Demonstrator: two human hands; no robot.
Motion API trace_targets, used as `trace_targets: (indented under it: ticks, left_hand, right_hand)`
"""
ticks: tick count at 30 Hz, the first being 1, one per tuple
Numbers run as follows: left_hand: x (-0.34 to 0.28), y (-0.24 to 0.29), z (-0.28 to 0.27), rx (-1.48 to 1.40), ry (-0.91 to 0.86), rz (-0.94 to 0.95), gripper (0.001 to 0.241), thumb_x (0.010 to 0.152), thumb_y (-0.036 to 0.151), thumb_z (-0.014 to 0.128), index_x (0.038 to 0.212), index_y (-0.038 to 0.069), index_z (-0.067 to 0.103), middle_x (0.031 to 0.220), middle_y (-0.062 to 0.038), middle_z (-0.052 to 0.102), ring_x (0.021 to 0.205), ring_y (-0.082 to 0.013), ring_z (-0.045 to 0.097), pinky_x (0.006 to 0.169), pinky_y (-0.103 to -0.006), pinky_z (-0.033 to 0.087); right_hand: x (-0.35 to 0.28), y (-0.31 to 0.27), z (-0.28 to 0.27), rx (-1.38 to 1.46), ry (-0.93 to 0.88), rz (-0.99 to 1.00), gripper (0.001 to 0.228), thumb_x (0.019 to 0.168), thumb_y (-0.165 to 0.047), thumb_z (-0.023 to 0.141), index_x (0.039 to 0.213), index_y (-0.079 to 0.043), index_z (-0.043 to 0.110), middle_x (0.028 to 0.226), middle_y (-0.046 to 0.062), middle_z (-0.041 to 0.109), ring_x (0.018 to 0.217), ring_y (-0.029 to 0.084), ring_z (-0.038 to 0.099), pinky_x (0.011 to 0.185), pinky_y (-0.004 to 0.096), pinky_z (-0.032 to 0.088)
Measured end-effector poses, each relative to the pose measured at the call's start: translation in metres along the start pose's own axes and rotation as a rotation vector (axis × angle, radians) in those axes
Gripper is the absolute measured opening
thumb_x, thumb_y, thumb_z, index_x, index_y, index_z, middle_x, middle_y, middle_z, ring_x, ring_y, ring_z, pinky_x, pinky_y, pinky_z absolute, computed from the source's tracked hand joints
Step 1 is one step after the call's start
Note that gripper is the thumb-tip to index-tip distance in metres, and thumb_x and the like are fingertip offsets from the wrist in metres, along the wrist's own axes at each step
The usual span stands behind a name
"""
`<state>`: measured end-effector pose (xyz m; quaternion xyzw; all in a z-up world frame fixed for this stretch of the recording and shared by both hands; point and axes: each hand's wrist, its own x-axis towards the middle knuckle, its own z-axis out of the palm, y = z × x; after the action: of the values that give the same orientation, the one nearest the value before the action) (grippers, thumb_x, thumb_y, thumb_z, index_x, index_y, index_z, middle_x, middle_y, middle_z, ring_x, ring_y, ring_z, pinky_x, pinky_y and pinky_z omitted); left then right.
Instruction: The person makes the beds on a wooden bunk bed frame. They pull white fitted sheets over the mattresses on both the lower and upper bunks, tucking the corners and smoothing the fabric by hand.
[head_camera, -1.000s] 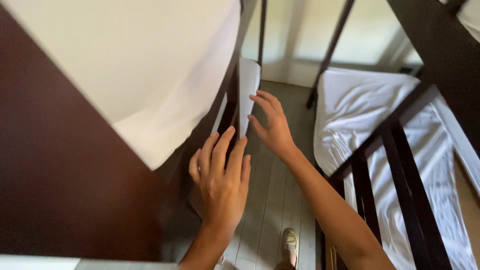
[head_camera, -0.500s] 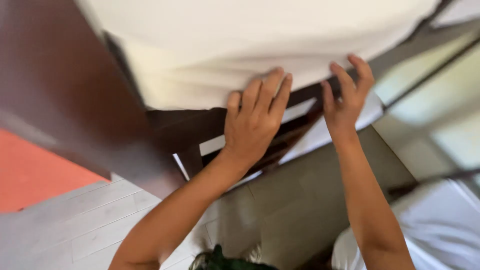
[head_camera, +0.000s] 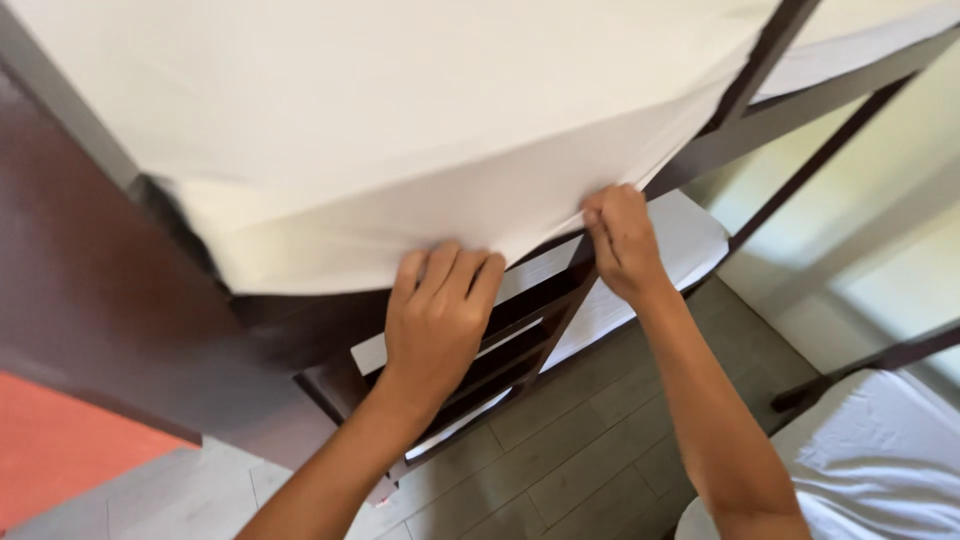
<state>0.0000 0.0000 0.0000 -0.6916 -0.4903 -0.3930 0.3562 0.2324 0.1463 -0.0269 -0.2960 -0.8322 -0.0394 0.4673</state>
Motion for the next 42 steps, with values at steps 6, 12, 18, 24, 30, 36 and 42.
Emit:
trace_targets:
  ticks: [6, 12, 18, 24, 30, 36, 42]
  left_hand:
    - [-0.003, -0.004, 0.002, -0.143, -0.048, 0.044, 0.017, 0.089, 0.006, 0.069, 0.106, 0.006, 0.073, 0.099, -0.003, 0.067, 0.099, -0.0207, 0.063, 0.097, -0.0364, 0.048]
    - [-0.009, -0.013, 0.010, -0.111, -0.040, 0.020, 0.014, 0.092, 0.006, 0.069, 0.105, 0.006, 0.073, 0.099, -0.003, 0.067, 0.101, -0.0209, 0.063, 0.097, -0.0372, 0.047]
    - [-0.006, -0.007, 0.015, -0.078, -0.050, -0.059, 0.023, 0.087, 0.006, 0.067, 0.109, 0.005, 0.073, 0.107, -0.005, 0.066, 0.103, -0.0230, 0.062, 0.096, -0.0407, 0.049]
    - [-0.005, 0.002, 0.017, -0.052, -0.049, -0.127, 0.027, 0.087, 0.003, 0.066, 0.113, 0.003, 0.072, 0.112, -0.010, 0.066, 0.110, -0.0261, 0.063, 0.096, -0.0421, 0.049]
    - [0.005, 0.028, 0.013, 0.072, -0.105, -0.222, 0.040, 0.095, 0.028, 0.072, 0.118, -0.004, 0.071, 0.116, -0.013, 0.067, 0.109, -0.0301, 0.062, 0.098, -0.0420, 0.048]
    - [0.030, 0.023, 0.025, 0.257, -0.176, -0.244, 0.065, 0.088, 0.055, 0.065, 0.118, -0.003, 0.071, 0.112, -0.016, 0.074, 0.112, -0.0302, 0.066, 0.105, -0.0436, 0.046]
    - [0.042, 0.013, 0.040, 0.362, -0.324, -0.403, 0.076, 0.084, 0.071, 0.057, 0.105, 0.001, 0.077, 0.090, -0.016, 0.077, 0.084, -0.0319, 0.072, 0.088, -0.0484, 0.050]
  right_hand:
    - [-0.007, -0.004, -0.014, 0.049, -0.155, 0.012, 0.010, 0.106, -0.005, 0.055, 0.096, -0.006, 0.056, 0.088, 0.009, 0.051, 0.085, 0.029, 0.046, 0.085, 0.039, 0.040]
    - [-0.002, -0.005, 0.015, 0.019, -0.097, -0.047, 0.004, 0.105, -0.005, 0.058, 0.101, -0.004, 0.060, 0.097, 0.009, 0.055, 0.092, 0.028, 0.049, 0.085, 0.038, 0.041]
    - [-0.003, 0.006, 0.030, 0.073, 0.008, -0.031, 0.002, 0.106, -0.003, 0.063, 0.104, -0.002, 0.063, 0.100, 0.010, 0.056, 0.097, 0.027, 0.050, 0.090, 0.038, 0.043]
    - [-0.002, 0.013, 0.038, 0.110, 0.152, -0.031, 0.004, 0.105, -0.007, 0.065, 0.104, -0.004, 0.064, 0.118, 0.014, 0.058, 0.115, 0.030, 0.050, 0.103, 0.038, 0.042]
    - [-0.006, 0.012, 0.012, 0.049, -0.033, -0.093, 0.038, 0.101, -0.027, 0.071, 0.128, -0.001, 0.064, 0.135, 0.016, 0.062, 0.131, 0.037, 0.055, 0.112, 0.047, 0.043]
    - [0.037, 0.014, 0.005, -0.059, -0.243, -0.126, 0.058, 0.097, -0.046, 0.066, 0.130, 0.000, 0.065, 0.131, 0.022, 0.065, 0.127, 0.041, 0.057, 0.114, 0.054, 0.040]
    - [0.081, 0.008, 0.016, -0.222, -0.635, 0.196, 0.072, 0.094, -0.069, 0.053, 0.124, -0.006, 0.070, 0.122, 0.021, 0.069, 0.114, 0.040, 0.063, 0.094, 0.048, 0.052]
